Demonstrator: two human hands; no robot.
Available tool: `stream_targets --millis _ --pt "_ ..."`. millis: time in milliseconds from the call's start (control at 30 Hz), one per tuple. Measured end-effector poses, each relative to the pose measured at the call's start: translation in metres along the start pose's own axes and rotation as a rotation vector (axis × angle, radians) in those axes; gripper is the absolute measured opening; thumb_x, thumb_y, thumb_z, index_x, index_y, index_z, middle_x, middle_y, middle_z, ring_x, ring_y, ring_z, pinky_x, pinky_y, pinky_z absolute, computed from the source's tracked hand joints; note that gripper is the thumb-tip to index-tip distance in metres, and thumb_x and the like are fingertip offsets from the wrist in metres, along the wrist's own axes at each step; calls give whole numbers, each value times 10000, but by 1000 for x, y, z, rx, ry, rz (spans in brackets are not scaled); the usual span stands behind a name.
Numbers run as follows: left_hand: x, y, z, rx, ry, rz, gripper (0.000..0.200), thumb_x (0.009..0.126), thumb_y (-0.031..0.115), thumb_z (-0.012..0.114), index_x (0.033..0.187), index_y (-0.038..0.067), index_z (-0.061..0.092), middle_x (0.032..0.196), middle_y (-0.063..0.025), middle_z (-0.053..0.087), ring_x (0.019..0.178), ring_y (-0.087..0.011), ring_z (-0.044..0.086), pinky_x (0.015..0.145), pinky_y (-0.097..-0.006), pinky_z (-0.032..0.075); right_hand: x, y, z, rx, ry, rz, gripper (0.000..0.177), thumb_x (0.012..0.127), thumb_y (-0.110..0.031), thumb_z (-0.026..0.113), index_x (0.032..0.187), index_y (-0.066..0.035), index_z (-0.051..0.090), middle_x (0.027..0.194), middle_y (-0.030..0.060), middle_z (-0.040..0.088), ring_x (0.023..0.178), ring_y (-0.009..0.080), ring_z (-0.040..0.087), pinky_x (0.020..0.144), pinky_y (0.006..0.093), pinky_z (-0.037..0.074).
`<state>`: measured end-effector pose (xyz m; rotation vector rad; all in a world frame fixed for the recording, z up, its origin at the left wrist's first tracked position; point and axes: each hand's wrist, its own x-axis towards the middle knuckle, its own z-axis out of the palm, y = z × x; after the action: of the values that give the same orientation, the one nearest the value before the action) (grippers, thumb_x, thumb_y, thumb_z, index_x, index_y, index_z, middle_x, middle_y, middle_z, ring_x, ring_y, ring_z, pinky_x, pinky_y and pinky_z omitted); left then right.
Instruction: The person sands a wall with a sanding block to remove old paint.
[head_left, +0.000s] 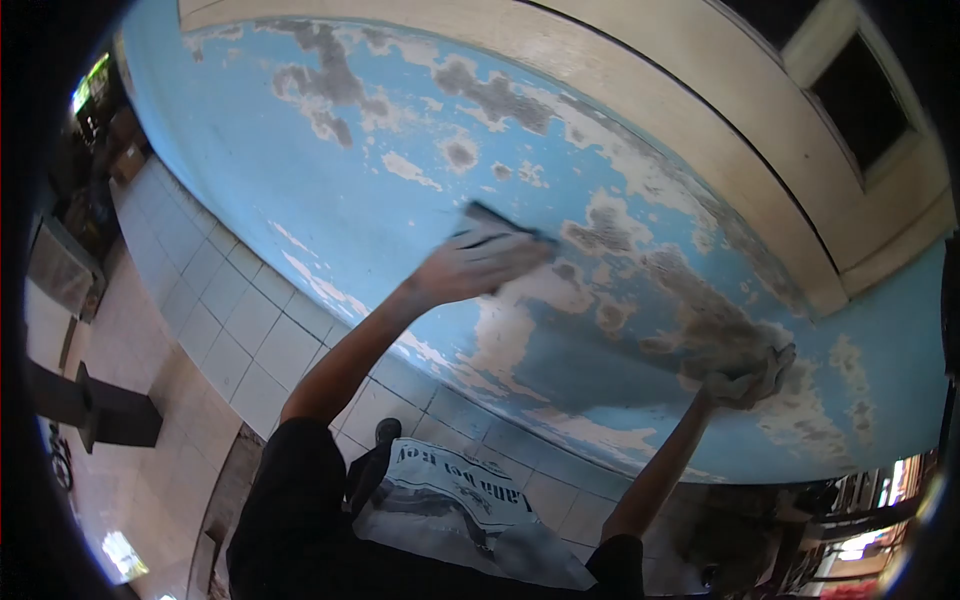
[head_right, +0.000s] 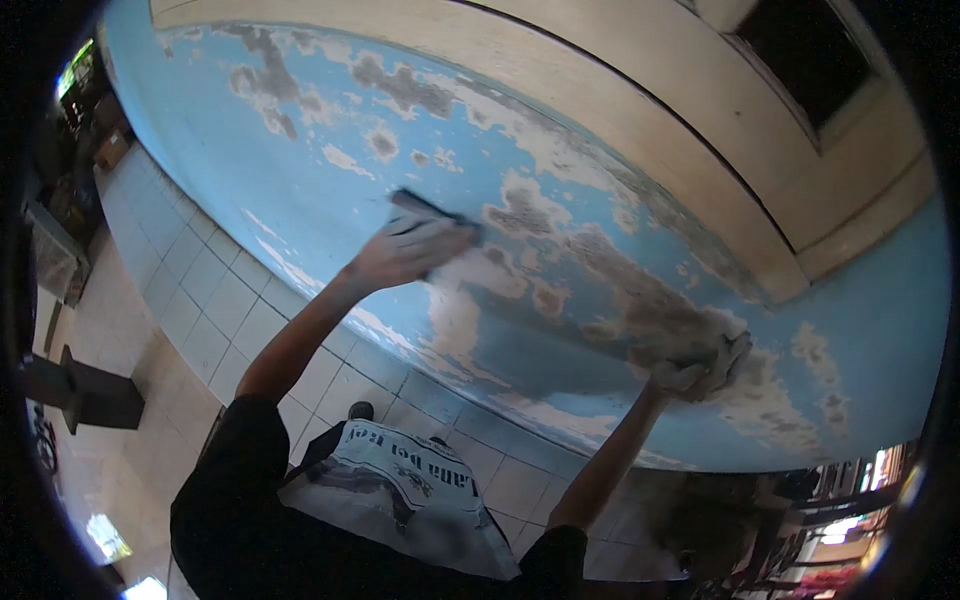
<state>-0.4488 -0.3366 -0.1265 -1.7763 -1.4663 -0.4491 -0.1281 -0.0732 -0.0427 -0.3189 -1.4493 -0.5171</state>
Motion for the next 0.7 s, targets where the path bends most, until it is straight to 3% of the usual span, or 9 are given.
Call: stream_targets --millis 67,167,200,300,333,400,567,600,700 --pt "-33 12 -28 -162 -29 -224 626 766 22 628 1356 46 420 1467 -91 345 1338 -284 350 1062 -424 362 5 -9 1 27 8 -28 417 962 -202 250 1063 67 552 1175 232 554 1127 382 531 910 473 482" --pt "-65 54 -36 -535 157 -606 507 826 -50 558 1322 -1 461 1455 -204 318 1311 -396 352 1058 -435 345 2 -29 -2 5 -22 117 400 953 -189 268 1027 62 570 1173 237 558 1086 374 562 916 464 471" --pt "-72 70 -36 -680 244 -735 492 853 -44 534 1335 -4 445 1449 -218 324 1321 -380 344 1062 -421 335 -12 -38 -4 -4 -15 123 400 953 -189 268 1027 62 570 1173 237 558 1086 374 562 917 464 471" --pt "-67 100 -53 -1046 480 -997 423 933 20 464 1351 -18 421 1443 -235 330 1329 -309 348 1063 -386 314 -46 -100 -3 506 -89 308 317 912 -153 364 939 53 603 1139 234 594 1062 352 582 939 445 441" --pt "-64 106 -57 -1049 509 -1032 392 956 84 456 1328 -36 441 1426 -217 368 1303 -271 381 1057 -371 311 -45 -142 -1 760 -173 384 279 892 -139 408 918 44 616 1128 226 607 1068 338 583 958 441 424" --pt "-68 111 -55 -1230 493 -1090 339 943 97 482 1250 -44 509 1355 -202 455 1259 -254 431 1044 -350 316 -42 -206 -16 769 -767 527 280 815 -17 486 1060 43 608 1116 176 625 1068 310 589 1030 416 352" --pt "-70 93 -70 -1357 403 -1058 260 927 121 535 1134 -29 584 1159 -131 588 1079 -188 544 948 -316 406 -52 -288 -4 1288 -1294 976 359 865 -172 643 1161 12 556 1076 148 631 1042 233 596 944 348 438" --pt "-72 88 -73 -1318 388 -1146 251 913 154 576 1096 -16 603 1074 -97 615 962 -144 572 865 -288 451 -63 -295 -1 1299 -1256 1059 370 841 -195 689 1110 29 569 1015 131 642 968 179 618 878 308 478" --pt "-82 70 -88 -1290 217 -1246 249 901 191 608 1046 -11 603 1032 -81 619 892 -114 576 809 -275 471 -69 -302 2 1258 -1247 1029 327 812 -173 721 1020 39 583 911 115 648 871 157 630 801 290 502"
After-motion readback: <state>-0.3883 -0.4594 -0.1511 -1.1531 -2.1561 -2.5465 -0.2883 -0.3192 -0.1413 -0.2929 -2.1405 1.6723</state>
